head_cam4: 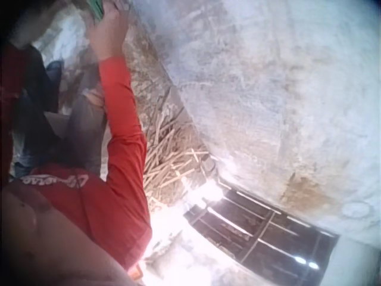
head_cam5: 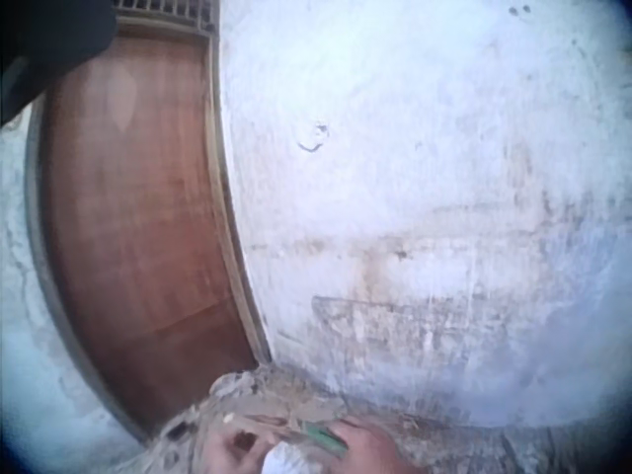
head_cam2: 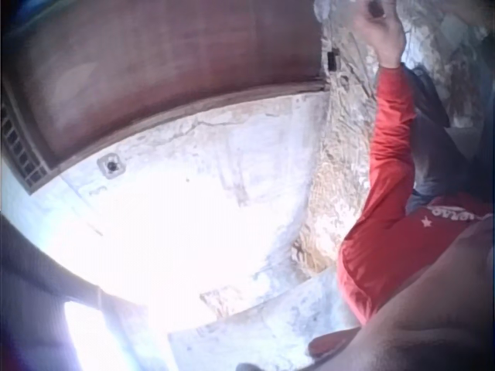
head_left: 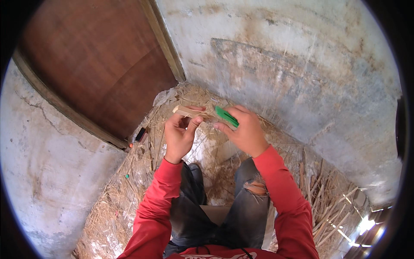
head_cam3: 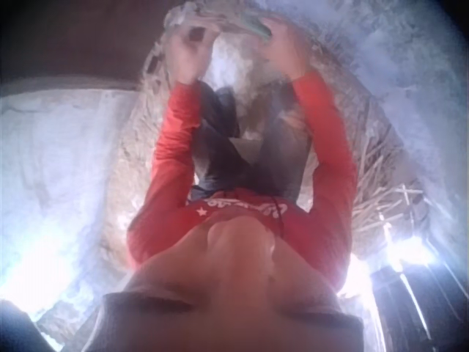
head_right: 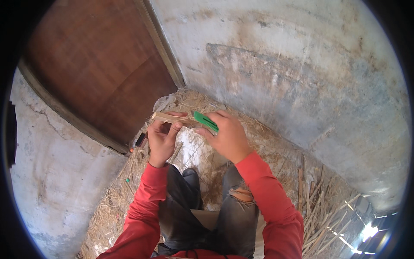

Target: The person strips thin layers from a bamboo stick using a utility knife and then uses a cleaver to shave a thicker bamboo piece while sitting on the floor.

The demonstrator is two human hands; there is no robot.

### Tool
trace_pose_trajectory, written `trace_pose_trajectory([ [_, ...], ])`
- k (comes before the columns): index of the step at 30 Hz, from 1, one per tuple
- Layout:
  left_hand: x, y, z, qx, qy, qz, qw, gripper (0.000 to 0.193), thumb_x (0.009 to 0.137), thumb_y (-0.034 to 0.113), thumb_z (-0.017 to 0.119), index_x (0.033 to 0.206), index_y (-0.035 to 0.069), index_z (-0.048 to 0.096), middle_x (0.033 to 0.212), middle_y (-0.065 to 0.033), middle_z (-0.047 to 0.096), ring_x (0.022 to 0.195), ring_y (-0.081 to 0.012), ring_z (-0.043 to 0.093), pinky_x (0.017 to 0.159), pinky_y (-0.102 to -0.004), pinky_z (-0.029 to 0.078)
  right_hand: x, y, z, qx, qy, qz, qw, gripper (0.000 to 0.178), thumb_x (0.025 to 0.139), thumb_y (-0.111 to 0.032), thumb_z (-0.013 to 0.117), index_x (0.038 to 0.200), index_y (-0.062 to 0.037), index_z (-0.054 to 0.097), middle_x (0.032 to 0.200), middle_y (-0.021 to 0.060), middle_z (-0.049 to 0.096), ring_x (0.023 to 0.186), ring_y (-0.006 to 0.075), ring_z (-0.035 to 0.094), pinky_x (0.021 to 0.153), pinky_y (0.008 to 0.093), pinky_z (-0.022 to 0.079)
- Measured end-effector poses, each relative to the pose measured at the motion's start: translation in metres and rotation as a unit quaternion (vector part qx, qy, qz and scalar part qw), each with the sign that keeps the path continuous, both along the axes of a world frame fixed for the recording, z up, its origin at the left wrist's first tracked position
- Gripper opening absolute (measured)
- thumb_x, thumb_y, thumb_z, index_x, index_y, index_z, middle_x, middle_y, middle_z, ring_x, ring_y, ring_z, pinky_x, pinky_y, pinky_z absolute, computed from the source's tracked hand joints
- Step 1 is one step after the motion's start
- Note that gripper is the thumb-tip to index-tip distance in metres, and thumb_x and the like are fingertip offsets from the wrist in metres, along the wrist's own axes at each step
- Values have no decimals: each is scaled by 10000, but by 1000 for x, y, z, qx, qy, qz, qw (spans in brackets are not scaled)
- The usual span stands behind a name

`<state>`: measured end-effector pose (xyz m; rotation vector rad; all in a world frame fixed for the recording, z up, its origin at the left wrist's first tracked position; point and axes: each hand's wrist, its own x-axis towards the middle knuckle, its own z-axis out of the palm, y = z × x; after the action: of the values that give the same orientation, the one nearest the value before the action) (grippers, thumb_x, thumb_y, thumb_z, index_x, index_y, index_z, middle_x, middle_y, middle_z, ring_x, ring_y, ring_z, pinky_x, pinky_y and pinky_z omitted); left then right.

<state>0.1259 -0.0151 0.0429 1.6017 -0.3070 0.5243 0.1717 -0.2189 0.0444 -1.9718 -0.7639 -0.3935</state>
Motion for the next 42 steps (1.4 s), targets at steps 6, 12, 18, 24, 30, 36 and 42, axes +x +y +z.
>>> trace_pose_trajectory([
  [6, -7, 1, 2, 3, 1, -1, 1000, 189, 953, 37, 676, 1123, -39, 642, 1154, -157, 698, 1042, -204, 675, 913, -340, 541, 1, -1, -10, -6, -8, 33, 999, 220, 881, -207, 732, 1013, -35, 697, 848, 174, 647, 768, 388, 638, 675, 422, 509],
  [12, -9, 14, -4, 17, 12, 32, 999, 180, 952, 33, 678, 1116, -35, 655, 1120, -134, 718, 991, -168, 678, 894, -314, 536, -1, -28, 3, 143, 97, -73, 982, 169, 940, -206, 698, 1008, -51, 699, 798, 74, 666, 712, 195, 620, 651, 335, 479],
  [18, -5, 38, -6, 18, 10, 75, 997, 135, 969, 36, 660, 1083, -35, 670, 1049, -89, 725, 922, -135, 674, 853, -284, 533, 21, -125, -52, 175, 64, -311, 932, 237, 920, -171, 720, 1115, -40, 683, 861, 52, 698, 748, 152, 608, 700, 315, 485],
  [24, -2, 51, -2, 39, 9, 93, 995, 193, 983, 143, 673, 1080, -23, 657, 1062, -90, 721, 946, -136, 664, 866, -305, 544, -19, -220, -211, -40, 269, -430, 861, 409, 864, -287, 714, 1142, 5, 641, 1038, 236, 683, 973, 392, 655, 828, 468, 491],
  [30, 11, 47, -10, 42, 20, 65, 997, 203, 995, 137, 651, 1115, -26, 640, 1086, -104, 716, 986, -159, 676, 880, -332, 572, -115, -290, -420, -36, 460, -415, 784, 374, 903, -309, 644, 1086, 17, 652, 968, 204, 701, 920, 216, 706, 736, 384, 533],
  [36, 17, 44, -6, 87, 42, 68, 993, 193, 996, 127, 647, 1110, -29, 641, 1086, -94, 708, 981, -143, 663, 872, -326, 567, -170, -246, -424, -5, 461, -486, 743, 533, 866, -346, 679, 1264, -8, 575, 1226, 194, 640, 1145, 315, 623, 950, 451, 484],
  [42, 29, 27, -3, 97, 65, 48, 992, 182, 997, 115, 644, 1093, -39, 637, 1065, -86, 701, 983, -139, 656, 872, -309, 556, -255, -257, -522, -257, 531, -671, 449, 717, 847, -489, 596, 1367, -12, 473, 1273, 290, 554, 1183, 464, 532, 972, 593, 451],
])
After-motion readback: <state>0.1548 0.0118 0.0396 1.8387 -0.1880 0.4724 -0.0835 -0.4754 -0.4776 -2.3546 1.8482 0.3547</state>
